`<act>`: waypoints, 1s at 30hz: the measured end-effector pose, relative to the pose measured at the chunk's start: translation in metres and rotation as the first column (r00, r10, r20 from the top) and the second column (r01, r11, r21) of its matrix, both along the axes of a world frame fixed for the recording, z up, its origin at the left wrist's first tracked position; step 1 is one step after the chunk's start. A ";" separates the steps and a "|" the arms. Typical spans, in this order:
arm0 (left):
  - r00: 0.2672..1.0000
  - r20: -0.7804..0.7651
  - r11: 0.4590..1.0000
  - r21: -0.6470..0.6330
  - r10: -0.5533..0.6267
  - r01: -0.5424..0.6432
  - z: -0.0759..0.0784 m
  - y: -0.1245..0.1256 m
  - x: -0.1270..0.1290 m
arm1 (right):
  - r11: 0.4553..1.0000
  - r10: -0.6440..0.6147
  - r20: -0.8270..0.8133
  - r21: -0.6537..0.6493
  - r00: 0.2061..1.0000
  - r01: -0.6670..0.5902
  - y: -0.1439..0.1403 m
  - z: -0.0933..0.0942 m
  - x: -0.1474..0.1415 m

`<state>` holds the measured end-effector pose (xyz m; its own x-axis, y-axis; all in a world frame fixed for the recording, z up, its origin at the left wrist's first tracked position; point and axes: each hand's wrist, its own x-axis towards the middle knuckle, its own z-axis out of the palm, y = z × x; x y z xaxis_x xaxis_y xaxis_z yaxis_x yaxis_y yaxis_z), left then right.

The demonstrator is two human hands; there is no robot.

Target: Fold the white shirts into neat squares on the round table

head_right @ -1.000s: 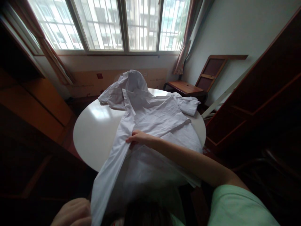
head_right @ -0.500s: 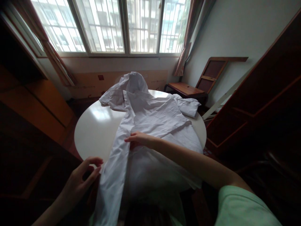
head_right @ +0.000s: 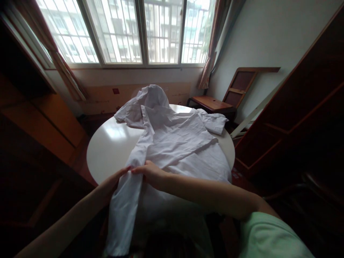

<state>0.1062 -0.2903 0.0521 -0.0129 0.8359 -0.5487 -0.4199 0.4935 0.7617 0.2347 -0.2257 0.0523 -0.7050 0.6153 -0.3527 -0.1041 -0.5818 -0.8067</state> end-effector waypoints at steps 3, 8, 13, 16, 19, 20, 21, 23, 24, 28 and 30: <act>1.000 0.014 1.000 0.004 -0.009 0.009 0.006 0.018 0.002 | 0.999 0.007 0.034 0.038 0.999 -0.008 -0.003 0.007 0.003; 0.999 -0.031 0.999 0.025 0.022 -0.021 0.002 0.039 0.005 | 0.993 -0.035 0.105 0.114 0.994 0.023 -0.017 0.007 0.014; 0.997 -0.059 0.997 -0.058 0.045 -0.048 0.001 0.027 0.004 | 0.889 0.366 0.314 0.160 0.876 -0.428 -0.016 0.017 0.029; 0.995 -0.085 0.992 -0.116 0.042 -0.052 0.003 0.018 0.003 | 0.738 0.408 0.527 0.291 0.746 -0.609 0.022 0.033 0.041; 0.994 -0.103 0.985 -0.165 0.030 -0.047 0.005 0.016 0.002 | 0.700 0.031 0.689 0.502 0.724 -0.508 0.092 0.047 0.060; 0.994 -0.109 0.984 -0.171 0.029 -0.047 0.005 0.016 0.002 | 0.647 -0.161 0.721 0.593 0.674 -0.479 0.118 0.050 0.069; 0.993 -0.116 0.984 -0.171 0.032 -0.051 0.004 0.016 0.001 | 0.567 -0.364 0.717 0.677 0.595 -0.470 0.144 0.051 0.080; 0.990 -0.138 0.986 -0.157 0.042 -0.064 0.002 0.017 0.000 | 0.451 -0.695 0.633 0.754 0.343 -0.477 0.189 0.049 0.104; 0.988 -0.151 0.986 -0.151 0.045 -0.068 0.001 0.018 0.000 | 0.448 -0.779 0.588 0.765 0.219 -0.463 0.207 0.047 0.117; 0.982 -0.186 0.990 -0.127 0.034 -0.059 -0.004 0.019 -0.003 | 0.558 -0.806 0.590 0.732 -0.045 -0.391 0.241 0.032 0.160; 0.977 -0.211 0.991 -0.122 0.027 -0.054 -0.007 0.020 -0.006 | 0.596 -0.777 0.627 0.703 -0.058 -0.388 0.241 0.025 0.174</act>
